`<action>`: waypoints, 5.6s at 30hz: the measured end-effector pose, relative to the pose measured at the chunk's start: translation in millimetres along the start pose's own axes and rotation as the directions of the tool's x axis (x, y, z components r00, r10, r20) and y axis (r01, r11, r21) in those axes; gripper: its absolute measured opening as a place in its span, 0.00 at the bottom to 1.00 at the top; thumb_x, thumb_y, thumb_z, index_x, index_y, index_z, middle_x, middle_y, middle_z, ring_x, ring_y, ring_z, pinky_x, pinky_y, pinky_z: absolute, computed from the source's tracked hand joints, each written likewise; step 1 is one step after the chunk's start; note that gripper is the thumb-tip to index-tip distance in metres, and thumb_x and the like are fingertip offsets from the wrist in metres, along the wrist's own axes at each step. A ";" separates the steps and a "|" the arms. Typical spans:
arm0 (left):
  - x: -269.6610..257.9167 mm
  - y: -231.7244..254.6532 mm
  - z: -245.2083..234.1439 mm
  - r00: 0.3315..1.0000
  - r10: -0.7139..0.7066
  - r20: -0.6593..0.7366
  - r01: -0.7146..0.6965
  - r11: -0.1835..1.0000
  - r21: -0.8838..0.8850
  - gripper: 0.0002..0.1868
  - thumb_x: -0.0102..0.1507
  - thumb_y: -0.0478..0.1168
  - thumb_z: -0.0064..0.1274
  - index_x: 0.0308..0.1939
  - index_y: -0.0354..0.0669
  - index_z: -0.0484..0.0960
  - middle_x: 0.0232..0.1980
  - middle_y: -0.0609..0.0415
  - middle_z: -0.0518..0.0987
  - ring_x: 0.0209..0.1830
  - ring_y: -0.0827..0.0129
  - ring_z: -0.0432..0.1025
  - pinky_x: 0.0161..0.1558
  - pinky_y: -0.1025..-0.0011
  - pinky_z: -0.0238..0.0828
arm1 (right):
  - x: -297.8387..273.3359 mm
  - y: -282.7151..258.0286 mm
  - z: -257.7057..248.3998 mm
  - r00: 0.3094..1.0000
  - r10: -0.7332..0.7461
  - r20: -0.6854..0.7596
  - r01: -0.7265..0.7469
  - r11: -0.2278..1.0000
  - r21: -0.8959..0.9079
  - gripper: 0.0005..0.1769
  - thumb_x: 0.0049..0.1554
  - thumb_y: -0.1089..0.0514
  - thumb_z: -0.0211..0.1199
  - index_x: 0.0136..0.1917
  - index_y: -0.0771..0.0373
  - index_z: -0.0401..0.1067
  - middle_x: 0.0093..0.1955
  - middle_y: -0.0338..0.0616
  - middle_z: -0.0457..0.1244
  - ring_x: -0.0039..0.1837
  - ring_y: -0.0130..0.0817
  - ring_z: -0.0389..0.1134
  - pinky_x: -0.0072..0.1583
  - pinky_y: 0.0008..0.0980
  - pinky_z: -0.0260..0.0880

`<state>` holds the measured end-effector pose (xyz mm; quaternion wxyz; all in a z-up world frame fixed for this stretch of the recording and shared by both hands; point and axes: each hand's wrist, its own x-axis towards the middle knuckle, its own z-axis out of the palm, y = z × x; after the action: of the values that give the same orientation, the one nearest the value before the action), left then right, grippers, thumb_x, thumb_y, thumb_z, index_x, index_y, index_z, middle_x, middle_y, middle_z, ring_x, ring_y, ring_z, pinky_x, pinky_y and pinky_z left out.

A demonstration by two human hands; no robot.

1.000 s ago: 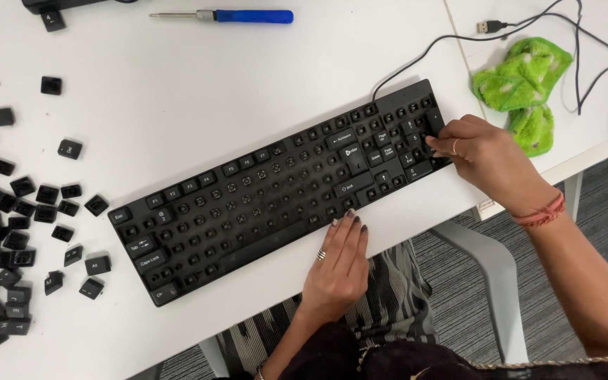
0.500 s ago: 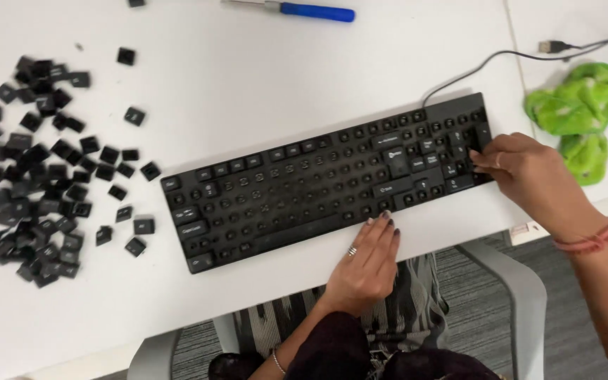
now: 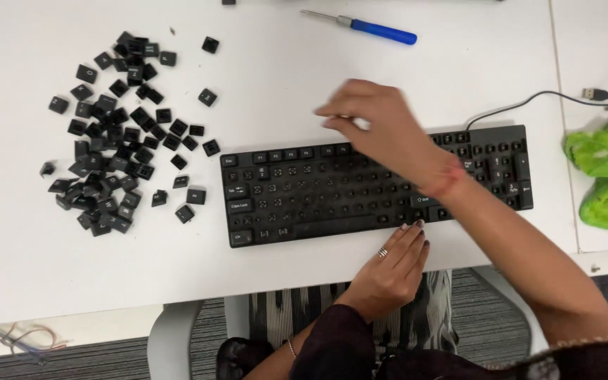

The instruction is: Replacing keycaps on a mechanical keyboard.

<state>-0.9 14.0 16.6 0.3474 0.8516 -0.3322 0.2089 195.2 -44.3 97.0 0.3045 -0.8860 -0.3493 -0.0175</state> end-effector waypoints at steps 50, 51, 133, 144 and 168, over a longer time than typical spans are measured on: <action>-0.6 -0.4 17.6 1.000 -0.005 0.030 0.000 0.988 0.155 0.13 0.63 0.33 0.53 0.47 0.25 0.85 0.57 0.35 0.81 0.63 0.51 0.74 0.69 0.54 0.68 | -255.6 63.7 -104.5 0.850 0.458 -0.260 -0.501 0.855 -0.133 0.15 0.44 0.64 0.80 0.46 0.59 0.83 0.43 0.37 0.69 0.44 0.28 0.69 0.47 0.28 0.70; 0.0 -0.5 17.0 0.999 -0.008 0.032 0.003 0.988 0.156 0.13 0.63 0.33 0.53 0.47 0.25 0.85 0.57 0.35 0.81 0.63 0.51 0.74 0.69 0.54 0.68 | -255.2 65.2 -105.0 0.851 0.458 -0.257 -0.500 0.856 -0.131 0.15 0.44 0.64 0.80 0.46 0.59 0.83 0.43 0.37 0.69 0.44 0.28 0.69 0.47 0.28 0.70; -36.0 -141.1 -175.5 0.700 -0.524 -0.485 0.643 0.758 0.109 0.13 0.63 0.26 0.58 0.52 0.33 0.84 0.53 0.46 0.82 0.52 0.56 0.76 0.52 0.65 0.76 | -371.5 199.6 5.2 0.579 0.583 -0.569 -0.697 0.717 0.025 0.22 0.78 0.59 0.39 0.57 0.80 0.68 0.46 0.50 0.64 0.44 0.33 0.63 0.44 0.30 0.63; -9.6 -220.0 -171.6 0.919 -0.390 -0.065 0.392 0.881 0.265 0.12 0.56 0.26 0.62 0.44 0.35 0.85 0.45 0.49 0.76 0.47 0.56 0.71 0.49 0.63 0.76 | -370.4 192.0 2.7 0.602 0.607 -0.519 -0.597 0.773 0.213 0.24 0.79 0.60 0.36 0.56 0.79 0.68 0.52 0.46 0.66 0.48 0.27 0.65 0.50 0.23 0.66; -2.8 -185.1 -189.0 0.812 -0.582 0.050 0.509 0.663 -0.549 0.21 0.65 0.27 0.58 0.61 0.48 0.85 0.41 0.56 0.80 0.38 0.77 0.73 0.44 0.80 0.77 | -259.1 61.4 -26.0 0.626 0.408 -0.664 -0.496 0.866 0.065 0.17 0.78 0.65 0.40 0.67 0.75 0.68 0.64 0.54 0.64 0.63 0.37 0.64 0.66 0.34 0.67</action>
<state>105.2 252.8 58.0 0.6390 0.7632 -0.0829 0.0483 42.8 -251.3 22.6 0.3460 -0.8976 0.0167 -0.2727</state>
